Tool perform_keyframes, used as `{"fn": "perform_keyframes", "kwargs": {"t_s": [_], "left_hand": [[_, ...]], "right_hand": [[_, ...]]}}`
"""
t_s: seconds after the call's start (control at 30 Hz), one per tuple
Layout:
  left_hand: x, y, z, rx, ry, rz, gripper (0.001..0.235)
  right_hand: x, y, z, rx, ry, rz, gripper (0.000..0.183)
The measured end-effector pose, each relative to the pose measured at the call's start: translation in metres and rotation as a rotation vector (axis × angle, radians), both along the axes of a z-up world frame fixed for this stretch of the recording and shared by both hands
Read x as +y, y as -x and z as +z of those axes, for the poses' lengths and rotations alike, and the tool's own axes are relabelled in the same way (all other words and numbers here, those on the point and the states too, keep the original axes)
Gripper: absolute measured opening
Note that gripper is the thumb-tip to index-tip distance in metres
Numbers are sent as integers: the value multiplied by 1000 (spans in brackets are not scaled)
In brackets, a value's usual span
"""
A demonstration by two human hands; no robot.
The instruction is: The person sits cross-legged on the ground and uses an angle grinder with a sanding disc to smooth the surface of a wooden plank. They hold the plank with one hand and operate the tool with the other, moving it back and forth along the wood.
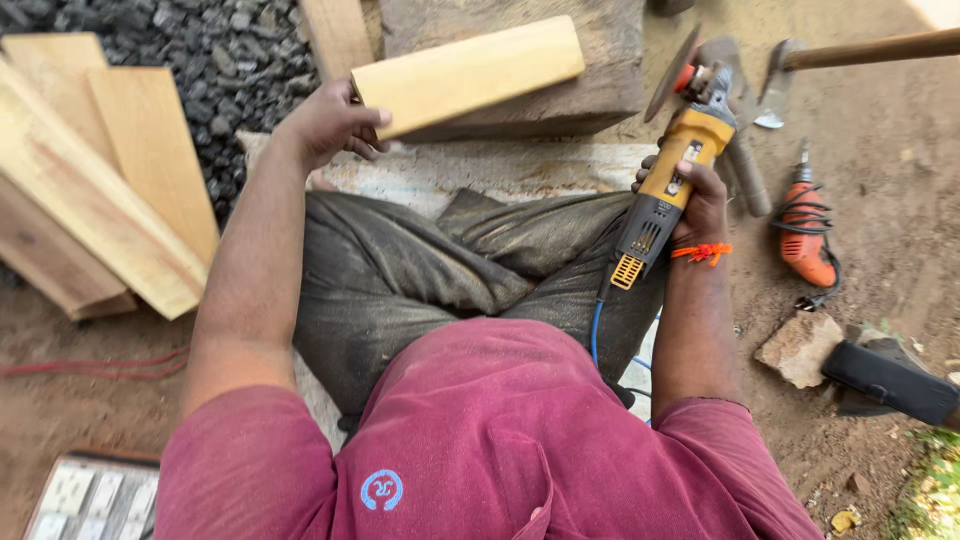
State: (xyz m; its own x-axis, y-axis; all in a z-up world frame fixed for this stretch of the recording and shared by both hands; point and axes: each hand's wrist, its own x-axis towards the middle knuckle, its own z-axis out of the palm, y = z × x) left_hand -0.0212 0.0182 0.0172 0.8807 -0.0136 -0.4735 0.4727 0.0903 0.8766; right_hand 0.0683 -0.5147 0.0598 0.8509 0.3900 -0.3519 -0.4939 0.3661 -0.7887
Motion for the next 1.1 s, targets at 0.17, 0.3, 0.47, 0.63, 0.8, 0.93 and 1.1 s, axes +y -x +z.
{"fn": "perform_keyframes", "kwargs": {"t_s": [0.17,0.3,0.47,0.63,0.8,0.93,1.1], "left_hand": [[14,9,-5,-154,48,208,113],[11,9,-19,-375,-401,90,111],[3,3,-27,-520,-1201,-18,66],[-9,2,-7,-318,-1293,-149,43],[-18,-8,-3,-436,-1004,73,56],[-14,-20,-12,-203,-745,-16,53],[-10,-17,-14,-248,-712,-78,39]], "right_hand": [[0,5,-13,20,-108,22,65],[0,2,-16,30,-112,72,61],[-1,4,-19,15,-112,58,58],[-1,6,-16,-18,-88,58,55],[22,5,9,-106,58,141,52],[49,-2,39,-286,390,225,55],[98,-46,68,-581,923,419,53]]}}
